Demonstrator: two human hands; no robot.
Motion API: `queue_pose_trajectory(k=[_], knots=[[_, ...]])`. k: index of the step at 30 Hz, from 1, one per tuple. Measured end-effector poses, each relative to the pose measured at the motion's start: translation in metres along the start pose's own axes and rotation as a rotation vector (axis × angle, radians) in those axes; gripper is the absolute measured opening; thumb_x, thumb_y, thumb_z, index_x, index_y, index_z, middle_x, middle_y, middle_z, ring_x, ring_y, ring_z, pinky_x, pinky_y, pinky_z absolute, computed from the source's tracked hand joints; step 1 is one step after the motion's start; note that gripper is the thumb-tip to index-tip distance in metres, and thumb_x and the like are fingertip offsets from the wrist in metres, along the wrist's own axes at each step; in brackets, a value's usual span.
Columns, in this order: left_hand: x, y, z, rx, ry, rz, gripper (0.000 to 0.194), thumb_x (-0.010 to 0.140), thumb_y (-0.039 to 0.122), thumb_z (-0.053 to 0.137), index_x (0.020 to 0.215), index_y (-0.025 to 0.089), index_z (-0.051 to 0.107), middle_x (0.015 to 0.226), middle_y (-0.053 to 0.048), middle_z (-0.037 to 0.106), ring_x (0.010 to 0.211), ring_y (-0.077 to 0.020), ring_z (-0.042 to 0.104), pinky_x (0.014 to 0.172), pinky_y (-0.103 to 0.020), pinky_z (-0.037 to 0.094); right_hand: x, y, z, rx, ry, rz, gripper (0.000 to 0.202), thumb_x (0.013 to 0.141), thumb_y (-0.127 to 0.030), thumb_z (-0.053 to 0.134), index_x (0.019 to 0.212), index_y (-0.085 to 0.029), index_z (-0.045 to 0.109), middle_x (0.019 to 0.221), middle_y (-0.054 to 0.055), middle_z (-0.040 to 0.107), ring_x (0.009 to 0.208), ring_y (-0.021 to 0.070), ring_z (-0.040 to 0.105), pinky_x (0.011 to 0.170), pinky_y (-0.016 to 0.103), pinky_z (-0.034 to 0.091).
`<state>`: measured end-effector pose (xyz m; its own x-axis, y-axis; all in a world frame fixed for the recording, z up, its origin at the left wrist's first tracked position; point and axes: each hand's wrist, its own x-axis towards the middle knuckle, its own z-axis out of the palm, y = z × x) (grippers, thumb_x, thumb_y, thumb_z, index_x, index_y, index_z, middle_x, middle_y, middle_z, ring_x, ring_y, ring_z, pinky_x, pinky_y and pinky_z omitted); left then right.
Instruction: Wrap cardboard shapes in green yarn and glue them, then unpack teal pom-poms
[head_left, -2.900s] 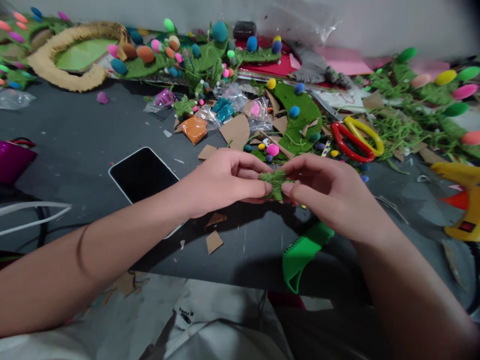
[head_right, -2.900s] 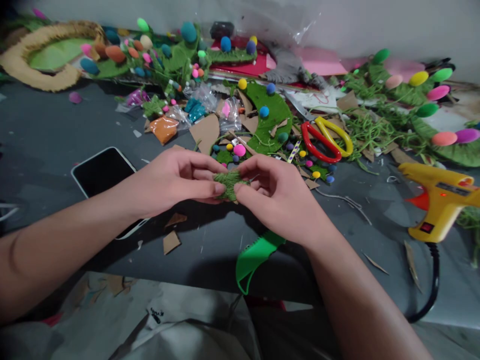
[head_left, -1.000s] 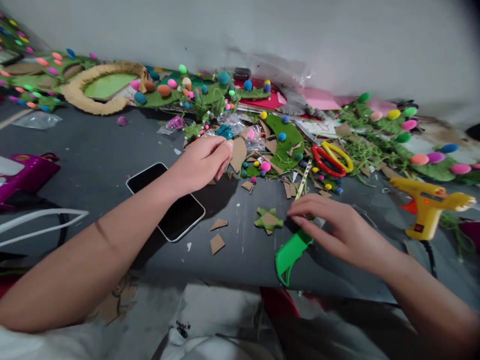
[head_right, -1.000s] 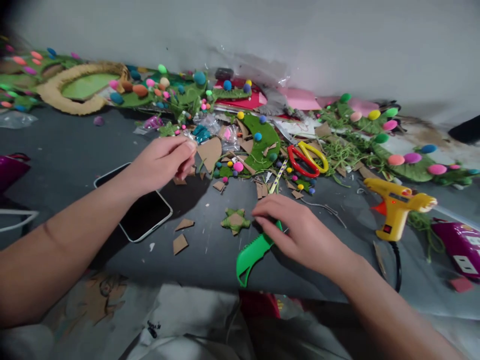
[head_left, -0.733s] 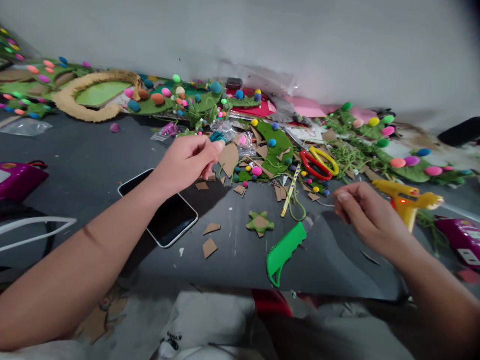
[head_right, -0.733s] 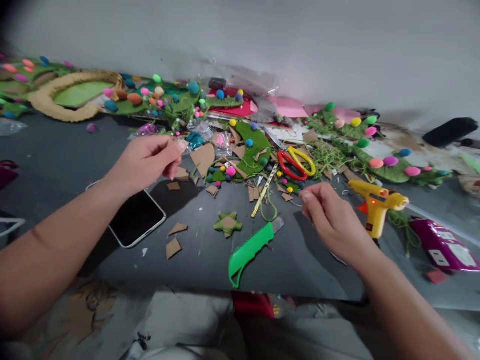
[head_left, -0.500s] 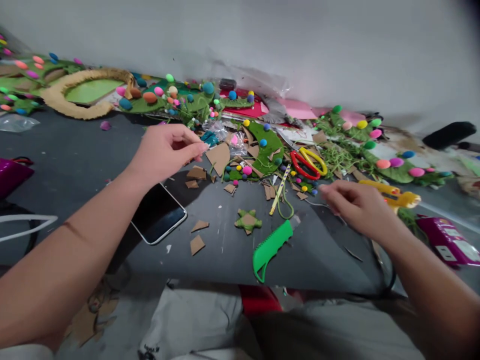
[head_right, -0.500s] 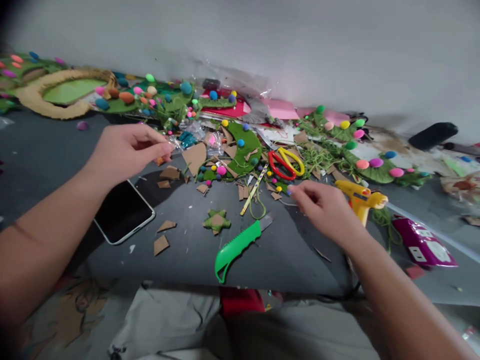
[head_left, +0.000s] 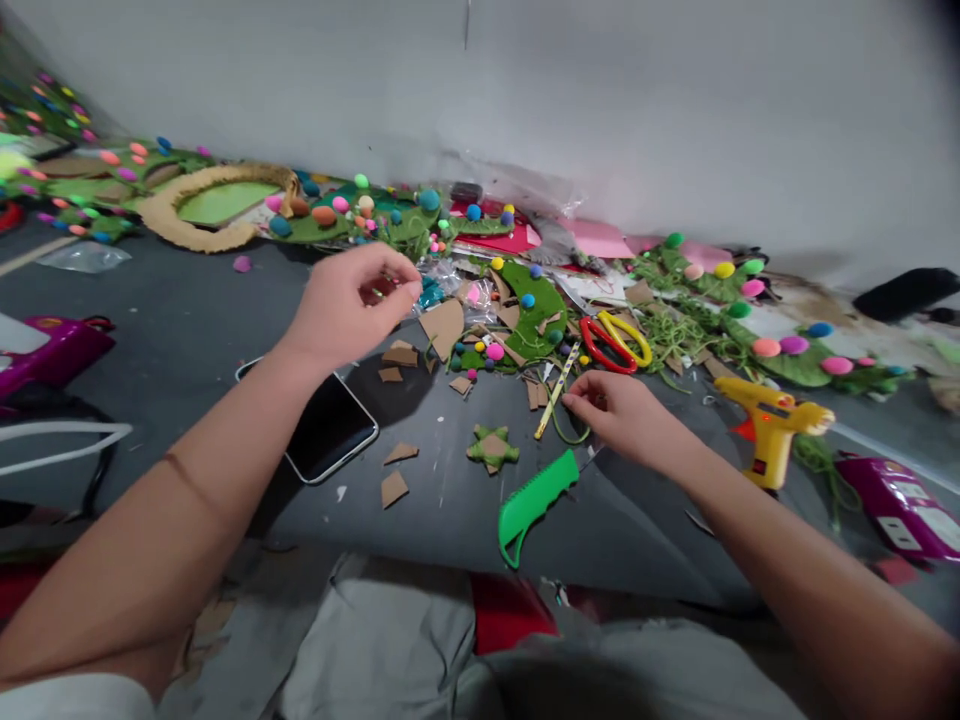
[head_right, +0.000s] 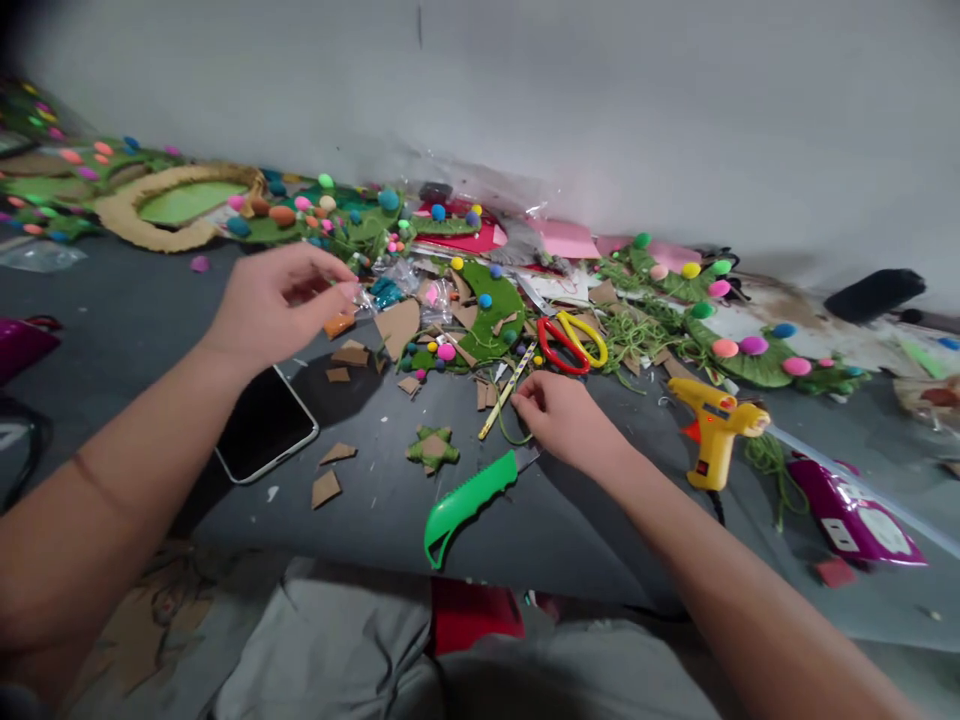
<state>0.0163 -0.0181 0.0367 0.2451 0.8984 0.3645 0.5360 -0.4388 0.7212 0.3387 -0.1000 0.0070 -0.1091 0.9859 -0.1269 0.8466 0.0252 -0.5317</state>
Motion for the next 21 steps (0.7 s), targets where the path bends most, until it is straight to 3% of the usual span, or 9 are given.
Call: queue_pose_trajectory(k=[2, 8, 11, 16, 21], knots=[[-0.006, -0.001, 0.006, 0.022, -0.051, -0.008, 0.018, 0.093, 0.037, 0.064, 0.097, 0.02, 0.067, 0.087, 0.0, 0.068, 0.074, -0.0115, 0.058, 0.069, -0.028, 0.046, -0.004, -0.002, -0.005, 0.037, 0.008, -0.01, 0.023, 0.092, -0.037, 0.055, 0.083, -0.018, 0.063, 0.069, 0.002, 0.067, 0.056, 0.0137, 0.056, 0.052, 0.026, 0.041], [-0.022, 0.011, 0.019, -0.003, -0.342, 0.066, 0.018, 0.097, 0.035, 0.057, 0.102, 0.021, 0.068, 0.1, -0.005, 0.072, 0.087, -0.0168, 0.066, 0.08, -0.028, 0.051, -0.013, -0.01, -0.024, 0.093, 0.112, -0.005, 0.026, 0.095, -0.042, 0.058, 0.092, -0.019, 0.07, 0.085, 0.005, 0.071, 0.066, 0.0153, 0.054, 0.063, 0.03, 0.041], [-0.024, 0.012, 0.023, -0.016, -0.455, 0.05, 0.023, 0.1, 0.039, 0.053, 0.104, 0.022, 0.068, 0.104, -0.006, 0.073, 0.087, -0.0175, 0.067, 0.082, -0.031, 0.052, -0.012, -0.01, -0.025, 0.131, 0.13, 0.015, 0.026, 0.095, -0.042, 0.059, 0.089, -0.019, 0.068, 0.08, 0.005, 0.07, 0.065, 0.016, 0.053, 0.063, 0.031, 0.041], [-0.019, 0.008, 0.025, -0.048, -0.447, 0.02, 0.022, 0.098, 0.04, 0.057, 0.105, 0.022, 0.069, 0.106, -0.008, 0.074, 0.092, -0.0201, 0.069, 0.084, -0.032, 0.054, -0.013, -0.009, -0.027, 0.277, 0.061, -0.034, 0.025, 0.097, -0.042, 0.056, 0.087, -0.019, 0.062, 0.079, 0.005, 0.07, 0.073, 0.0184, 0.067, 0.068, 0.03, 0.053], [-0.017, 0.037, 0.023, -0.121, -0.556, 0.102, 0.04, 0.095, 0.038, 0.061, 0.134, 0.025, 0.062, 0.118, -0.008, 0.073, 0.097, -0.0199, 0.07, 0.08, -0.03, 0.054, -0.021, -0.014, -0.032, 0.348, 0.089, -0.166, 0.019, 0.093, -0.033, 0.064, 0.102, -0.017, 0.067, 0.094, 0.007, 0.073, 0.083, 0.0179, 0.069, 0.076, 0.03, 0.056]])
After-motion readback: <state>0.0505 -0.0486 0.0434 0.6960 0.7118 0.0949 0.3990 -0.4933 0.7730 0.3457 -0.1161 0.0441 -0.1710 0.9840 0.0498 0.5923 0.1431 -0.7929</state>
